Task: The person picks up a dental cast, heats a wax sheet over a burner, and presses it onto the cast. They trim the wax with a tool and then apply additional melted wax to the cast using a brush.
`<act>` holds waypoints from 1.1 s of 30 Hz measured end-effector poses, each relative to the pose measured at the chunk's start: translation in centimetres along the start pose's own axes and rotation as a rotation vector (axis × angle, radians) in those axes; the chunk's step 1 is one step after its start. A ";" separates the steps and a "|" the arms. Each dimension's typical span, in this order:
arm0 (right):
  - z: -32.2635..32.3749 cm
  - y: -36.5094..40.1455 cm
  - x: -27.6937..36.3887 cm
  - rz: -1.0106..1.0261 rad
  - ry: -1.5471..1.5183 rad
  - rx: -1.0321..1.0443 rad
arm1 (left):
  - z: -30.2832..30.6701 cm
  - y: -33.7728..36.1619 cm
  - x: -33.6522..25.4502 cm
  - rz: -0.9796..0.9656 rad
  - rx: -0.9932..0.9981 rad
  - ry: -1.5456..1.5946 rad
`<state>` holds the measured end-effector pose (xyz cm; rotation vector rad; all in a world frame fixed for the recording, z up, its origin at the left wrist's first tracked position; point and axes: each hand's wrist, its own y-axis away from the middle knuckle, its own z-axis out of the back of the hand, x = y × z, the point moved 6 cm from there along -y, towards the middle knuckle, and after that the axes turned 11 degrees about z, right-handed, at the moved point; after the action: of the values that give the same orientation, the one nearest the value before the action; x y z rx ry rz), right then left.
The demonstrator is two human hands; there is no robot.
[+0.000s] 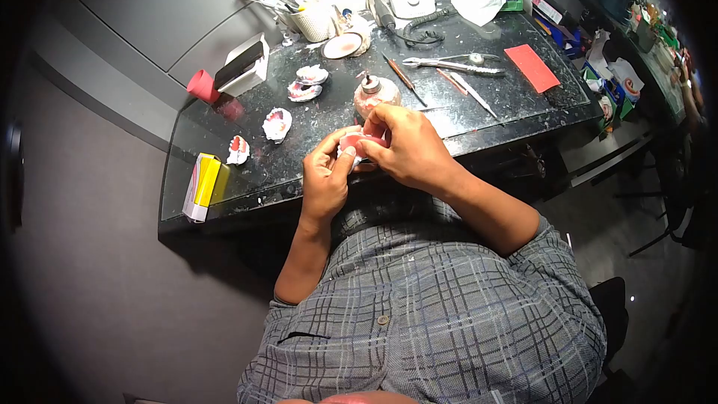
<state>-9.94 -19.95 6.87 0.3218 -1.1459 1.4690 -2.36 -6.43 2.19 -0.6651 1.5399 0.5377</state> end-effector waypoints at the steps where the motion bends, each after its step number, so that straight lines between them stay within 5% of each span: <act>1: -0.2 0.1 0.0 0.001 -0.001 -0.001 | -0.1 0.1 0.0 -0.018 -0.020 0.004; 13: -1.5 1.6 0.9 0.300 0.211 -0.144 | 0.2 0.7 0.6 -0.192 -0.156 -0.300; 33: -0.7 1.8 2.4 0.205 -0.010 -0.062 | -1.4 3.7 -4.9 -0.446 -0.290 -0.725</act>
<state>-11.87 -17.66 7.55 0.1726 -1.2591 1.6080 -5.84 -4.26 7.03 -0.8817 0.6143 0.5779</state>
